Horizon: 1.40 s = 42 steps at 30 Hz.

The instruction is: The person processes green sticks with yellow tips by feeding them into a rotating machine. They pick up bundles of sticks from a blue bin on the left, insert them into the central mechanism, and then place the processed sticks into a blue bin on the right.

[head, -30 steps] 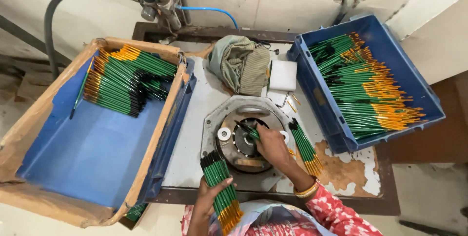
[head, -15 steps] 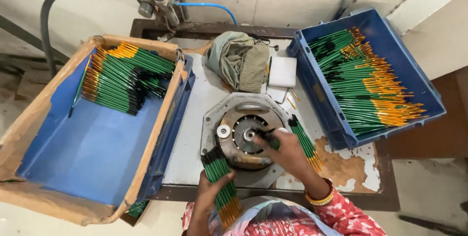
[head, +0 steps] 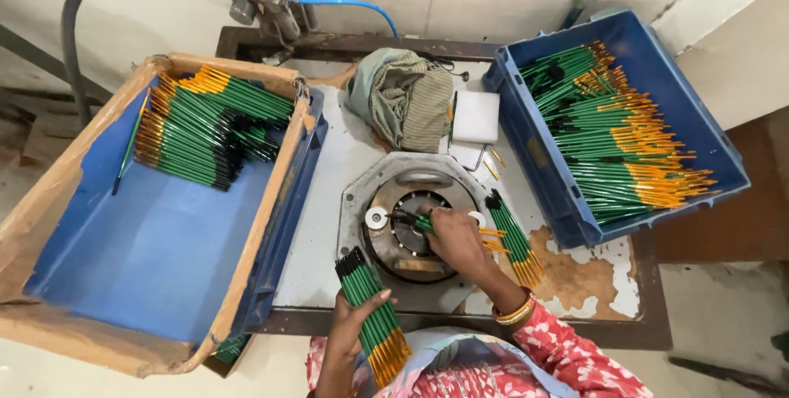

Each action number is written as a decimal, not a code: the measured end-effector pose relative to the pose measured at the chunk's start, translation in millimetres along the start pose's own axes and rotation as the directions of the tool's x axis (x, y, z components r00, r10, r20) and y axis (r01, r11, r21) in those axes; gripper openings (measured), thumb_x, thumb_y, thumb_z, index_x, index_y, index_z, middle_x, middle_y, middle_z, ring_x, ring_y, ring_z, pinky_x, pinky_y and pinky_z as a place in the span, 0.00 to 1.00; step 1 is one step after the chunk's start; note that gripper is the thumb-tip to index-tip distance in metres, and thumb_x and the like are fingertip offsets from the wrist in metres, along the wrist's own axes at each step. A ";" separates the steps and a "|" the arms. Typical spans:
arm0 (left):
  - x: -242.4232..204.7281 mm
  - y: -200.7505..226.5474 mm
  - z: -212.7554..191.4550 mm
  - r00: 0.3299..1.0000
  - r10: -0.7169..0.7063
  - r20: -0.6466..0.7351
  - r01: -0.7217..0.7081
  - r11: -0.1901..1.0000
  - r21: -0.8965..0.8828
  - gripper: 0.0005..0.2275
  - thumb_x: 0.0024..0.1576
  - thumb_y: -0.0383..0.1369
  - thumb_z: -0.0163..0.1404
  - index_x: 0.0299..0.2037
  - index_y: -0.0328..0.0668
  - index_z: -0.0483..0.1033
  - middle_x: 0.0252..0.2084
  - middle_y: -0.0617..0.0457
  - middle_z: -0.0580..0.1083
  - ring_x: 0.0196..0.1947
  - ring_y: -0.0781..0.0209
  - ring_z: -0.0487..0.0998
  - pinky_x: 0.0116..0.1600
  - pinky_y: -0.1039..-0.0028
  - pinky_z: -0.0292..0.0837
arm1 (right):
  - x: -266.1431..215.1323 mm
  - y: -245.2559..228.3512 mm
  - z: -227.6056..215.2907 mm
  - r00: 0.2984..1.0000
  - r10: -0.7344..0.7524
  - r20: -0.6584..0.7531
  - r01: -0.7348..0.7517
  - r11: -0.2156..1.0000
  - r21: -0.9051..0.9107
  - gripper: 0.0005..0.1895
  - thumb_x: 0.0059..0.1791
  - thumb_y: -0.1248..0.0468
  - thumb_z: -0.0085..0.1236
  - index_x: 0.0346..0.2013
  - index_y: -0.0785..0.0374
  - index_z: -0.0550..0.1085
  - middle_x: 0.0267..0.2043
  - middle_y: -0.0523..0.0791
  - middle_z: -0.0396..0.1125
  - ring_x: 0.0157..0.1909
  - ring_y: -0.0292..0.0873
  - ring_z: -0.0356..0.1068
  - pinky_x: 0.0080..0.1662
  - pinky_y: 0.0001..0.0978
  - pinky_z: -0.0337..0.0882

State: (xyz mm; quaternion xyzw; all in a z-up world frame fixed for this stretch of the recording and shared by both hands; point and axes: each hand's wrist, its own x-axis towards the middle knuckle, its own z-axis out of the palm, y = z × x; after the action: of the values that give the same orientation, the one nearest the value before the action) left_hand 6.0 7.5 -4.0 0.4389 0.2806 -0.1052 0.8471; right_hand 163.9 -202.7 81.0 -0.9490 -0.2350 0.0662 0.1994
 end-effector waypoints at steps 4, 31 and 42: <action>-10.9 10.3 7.3 0.998 0.060 0.034 -0.062 0.996 0.059 0.12 0.47 0.25 0.64 0.38 0.30 0.77 0.31 0.44 0.80 0.32 0.52 0.85 0.32 0.62 0.83 | -4.5 5.0 10.5 0.975 -0.095 -0.202 0.106 0.993 0.046 0.26 0.40 0.70 0.61 0.53 0.64 0.70 0.36 0.54 0.72 0.39 0.60 0.73 0.40 0.52 0.71; 1.6 0.4 3.7 0.996 -0.035 -0.079 0.022 0.987 -0.157 0.16 0.48 0.32 0.62 0.43 0.32 0.75 0.35 0.45 0.79 0.32 0.51 0.84 0.30 0.63 0.81 | 2.5 4.7 -4.7 0.993 -0.109 -0.053 0.110 0.994 0.019 0.25 0.43 0.66 0.63 0.53 0.64 0.68 0.33 0.54 0.72 0.36 0.62 0.73 0.38 0.53 0.71; 8.7 -12.4 -8.7 0.998 0.056 -0.013 -0.057 0.997 -0.059 0.16 0.45 0.25 0.65 0.41 0.30 0.73 0.33 0.42 0.79 0.33 0.46 0.86 0.33 0.58 0.84 | -6.4 -1.6 0.4 0.916 -0.182 -0.357 0.237 0.964 0.118 0.27 0.38 0.71 0.60 0.52 0.68 0.69 0.40 0.58 0.72 0.38 0.63 0.72 0.41 0.53 0.71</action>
State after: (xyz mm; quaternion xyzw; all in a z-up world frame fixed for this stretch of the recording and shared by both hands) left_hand 4.5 7.7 -21.4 0.4218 0.2757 -0.0703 0.8609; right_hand 157.5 -204.3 81.5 -0.8963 -0.2912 -0.1033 0.3180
